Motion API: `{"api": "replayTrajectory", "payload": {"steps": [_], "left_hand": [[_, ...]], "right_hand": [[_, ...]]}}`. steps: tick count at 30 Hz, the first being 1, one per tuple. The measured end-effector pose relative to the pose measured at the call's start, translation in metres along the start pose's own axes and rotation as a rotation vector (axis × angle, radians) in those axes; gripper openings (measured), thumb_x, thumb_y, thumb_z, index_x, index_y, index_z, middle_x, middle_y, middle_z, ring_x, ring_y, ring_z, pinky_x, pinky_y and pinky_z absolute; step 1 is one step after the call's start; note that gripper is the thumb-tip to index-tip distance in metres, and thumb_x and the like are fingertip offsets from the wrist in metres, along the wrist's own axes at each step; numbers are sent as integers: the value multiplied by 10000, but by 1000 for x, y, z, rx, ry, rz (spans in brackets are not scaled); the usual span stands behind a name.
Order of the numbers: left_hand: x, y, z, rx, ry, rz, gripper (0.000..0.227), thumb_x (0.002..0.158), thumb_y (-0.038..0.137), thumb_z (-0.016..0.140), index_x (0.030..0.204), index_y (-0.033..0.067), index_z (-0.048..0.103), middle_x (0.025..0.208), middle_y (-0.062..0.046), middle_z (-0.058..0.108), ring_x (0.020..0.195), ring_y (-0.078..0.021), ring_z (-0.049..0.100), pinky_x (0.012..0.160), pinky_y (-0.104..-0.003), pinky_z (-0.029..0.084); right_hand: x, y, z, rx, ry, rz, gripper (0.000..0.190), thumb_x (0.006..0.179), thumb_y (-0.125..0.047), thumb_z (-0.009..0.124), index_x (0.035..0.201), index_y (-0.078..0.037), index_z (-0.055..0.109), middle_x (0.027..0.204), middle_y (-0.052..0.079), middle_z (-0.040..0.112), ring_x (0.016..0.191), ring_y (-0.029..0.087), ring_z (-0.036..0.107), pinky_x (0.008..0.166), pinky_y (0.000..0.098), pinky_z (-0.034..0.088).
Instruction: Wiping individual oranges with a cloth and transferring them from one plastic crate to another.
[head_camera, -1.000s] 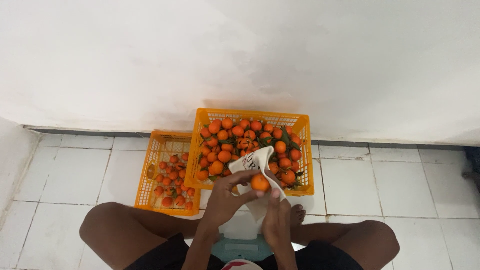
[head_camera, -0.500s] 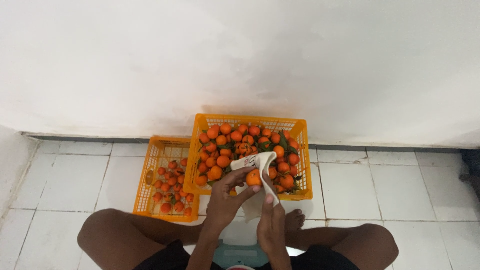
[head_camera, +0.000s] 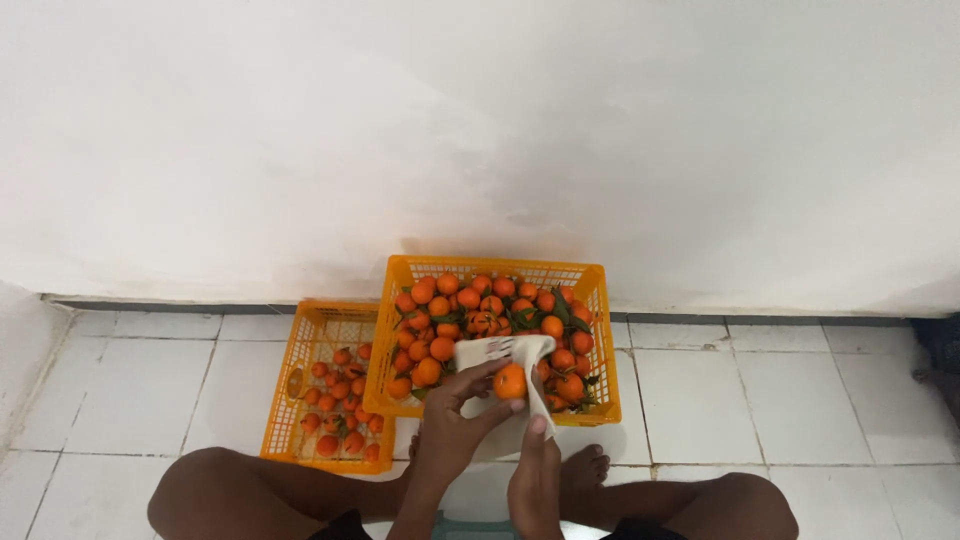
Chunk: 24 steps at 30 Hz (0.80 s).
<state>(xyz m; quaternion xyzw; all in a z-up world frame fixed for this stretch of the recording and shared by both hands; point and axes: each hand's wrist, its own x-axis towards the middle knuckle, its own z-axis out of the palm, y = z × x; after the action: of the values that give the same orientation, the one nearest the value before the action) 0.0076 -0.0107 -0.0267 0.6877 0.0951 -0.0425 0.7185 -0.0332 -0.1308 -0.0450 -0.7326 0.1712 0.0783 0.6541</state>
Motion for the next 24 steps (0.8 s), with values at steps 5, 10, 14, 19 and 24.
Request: {"api": "replayTrajectory", "payload": {"steps": [5, 10, 14, 19, 24], "left_hand": [[-7, 9, -7, 101, -118, -15, 522, 664, 179, 918, 1174, 128, 819, 987, -38, 824, 868, -136, 637, 813, -295, 522], [-9, 18, -3, -23, -96, -8, 518, 693, 100, 877, 1201, 77, 781, 986, -86, 843, 886, -154, 754, 873, -304, 588], [-4, 0, 3, -15, 54, 29, 557, 681, 120, 911, 1209, 65, 744, 1035, -98, 831, 878, -156, 768, 891, -335, 629], [-15, 19, -7, 99, -236, -56, 428, 668, 171, 905, 1085, 117, 828, 1069, 30, 823, 965, -108, 701, 862, -311, 495], [-11, 3, 5, -12, -59, 37, 528, 648, 104, 923, 1154, 60, 781, 1017, -69, 832, 897, -158, 744, 881, -309, 575]], "right_hand": [[-4, -29, -2, -61, -13, -225, 714, 1020, -467, 133, 1561, -58, 356, 1624, 155, 426, 1390, 326, 504, 1107, 436, 371], [6, -4, -8, 50, 5, 101, 783, 974, -560, 210, 1427, -13, 539, 1393, 187, 645, 1259, 292, 634, 1061, 441, 467], [-4, -1, 1, -64, 2, 78, 711, 1029, -490, 157, 1248, 38, 580, 746, 103, 578, 660, 178, 486, 654, 420, 391], [0, -23, -5, 78, 9, -217, 684, 1022, -451, 192, 1490, -44, 480, 1573, 117, 520, 1419, 275, 508, 1160, 401, 344], [4, 5, -4, 110, 81, 165, 728, 1017, -491, 196, 1435, 12, 516, 1340, 189, 648, 1166, 275, 633, 1030, 413, 458]]}}
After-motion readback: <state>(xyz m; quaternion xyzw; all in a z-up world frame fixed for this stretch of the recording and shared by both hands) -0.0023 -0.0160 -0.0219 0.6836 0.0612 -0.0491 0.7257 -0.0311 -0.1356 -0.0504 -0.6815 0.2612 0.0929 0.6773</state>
